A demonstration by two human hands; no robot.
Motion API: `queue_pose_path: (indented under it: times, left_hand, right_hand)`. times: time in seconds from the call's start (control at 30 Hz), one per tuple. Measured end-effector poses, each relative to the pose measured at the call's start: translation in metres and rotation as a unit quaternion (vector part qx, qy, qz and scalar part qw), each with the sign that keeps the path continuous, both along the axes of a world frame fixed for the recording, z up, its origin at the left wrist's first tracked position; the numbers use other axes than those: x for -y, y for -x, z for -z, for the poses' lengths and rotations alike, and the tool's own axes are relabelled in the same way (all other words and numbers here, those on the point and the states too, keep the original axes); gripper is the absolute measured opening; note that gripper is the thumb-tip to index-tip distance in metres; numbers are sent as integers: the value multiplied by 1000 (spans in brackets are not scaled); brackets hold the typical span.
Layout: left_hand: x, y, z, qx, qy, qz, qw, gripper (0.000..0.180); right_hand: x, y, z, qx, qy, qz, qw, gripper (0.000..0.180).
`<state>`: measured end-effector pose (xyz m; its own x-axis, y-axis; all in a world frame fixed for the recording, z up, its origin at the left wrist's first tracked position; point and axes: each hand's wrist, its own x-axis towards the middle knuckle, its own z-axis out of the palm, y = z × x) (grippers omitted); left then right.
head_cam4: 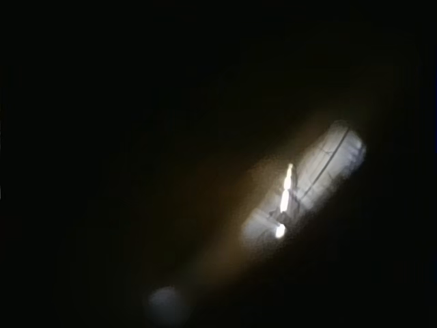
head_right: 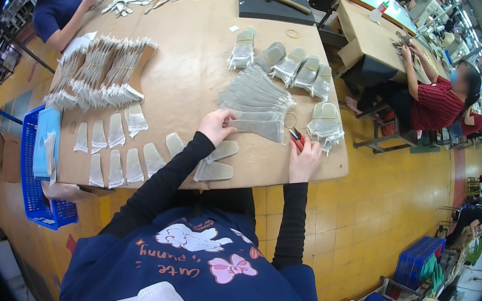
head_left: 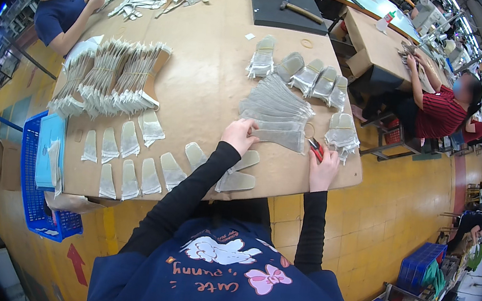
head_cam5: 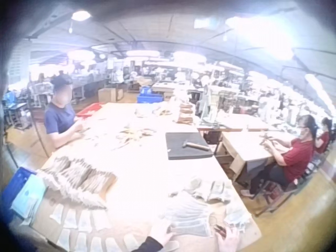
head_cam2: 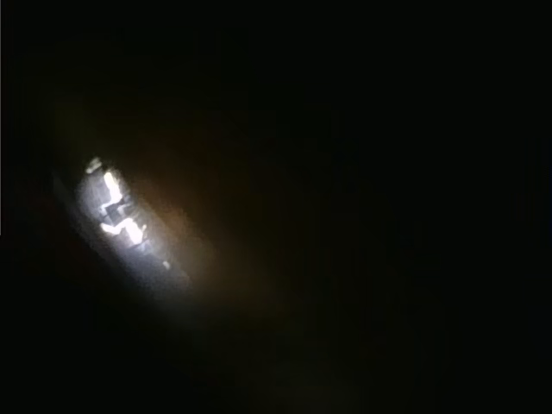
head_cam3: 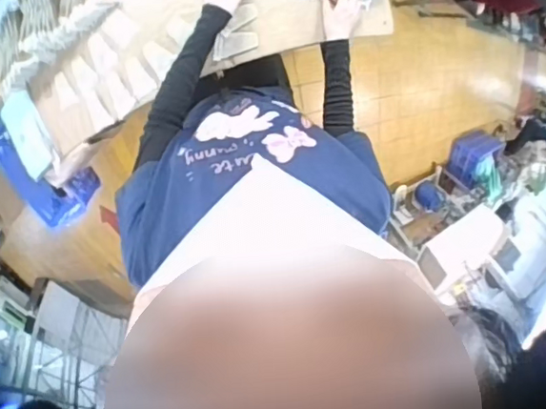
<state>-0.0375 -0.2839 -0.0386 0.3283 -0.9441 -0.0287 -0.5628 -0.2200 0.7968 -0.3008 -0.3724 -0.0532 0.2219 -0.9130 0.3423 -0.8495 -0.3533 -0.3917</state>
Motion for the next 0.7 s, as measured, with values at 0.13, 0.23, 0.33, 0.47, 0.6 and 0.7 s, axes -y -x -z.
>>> queue_pose_path:
  times: [0.13,0.23,0.33,0.47,0.6,0.7]
  left_hand:
    - [-24,6,-40,-275,90,-2,957,24]
    - [-58,3,-84,-415,93,4,905,22]
    - [-95,3,-117,-462,104,-27,880,21]
    - [-126,4,-138,-507,104,-56,854,19]
    - [-142,5,-146,-476,120,-66,868,15]
    - [-154,6,-152,-435,113,-74,891,14]
  right_hand:
    - [0,3,4,10,55,-9,998,40]
    - [-4,-3,2,153,115,-8,981,38]
    - [-23,-16,-18,441,27,-35,896,33]
    - [-67,-31,-83,547,-105,-89,826,31]
    - [-103,-54,-145,391,-126,-306,859,35]
    - [-114,-75,-167,258,-102,-431,859,39]
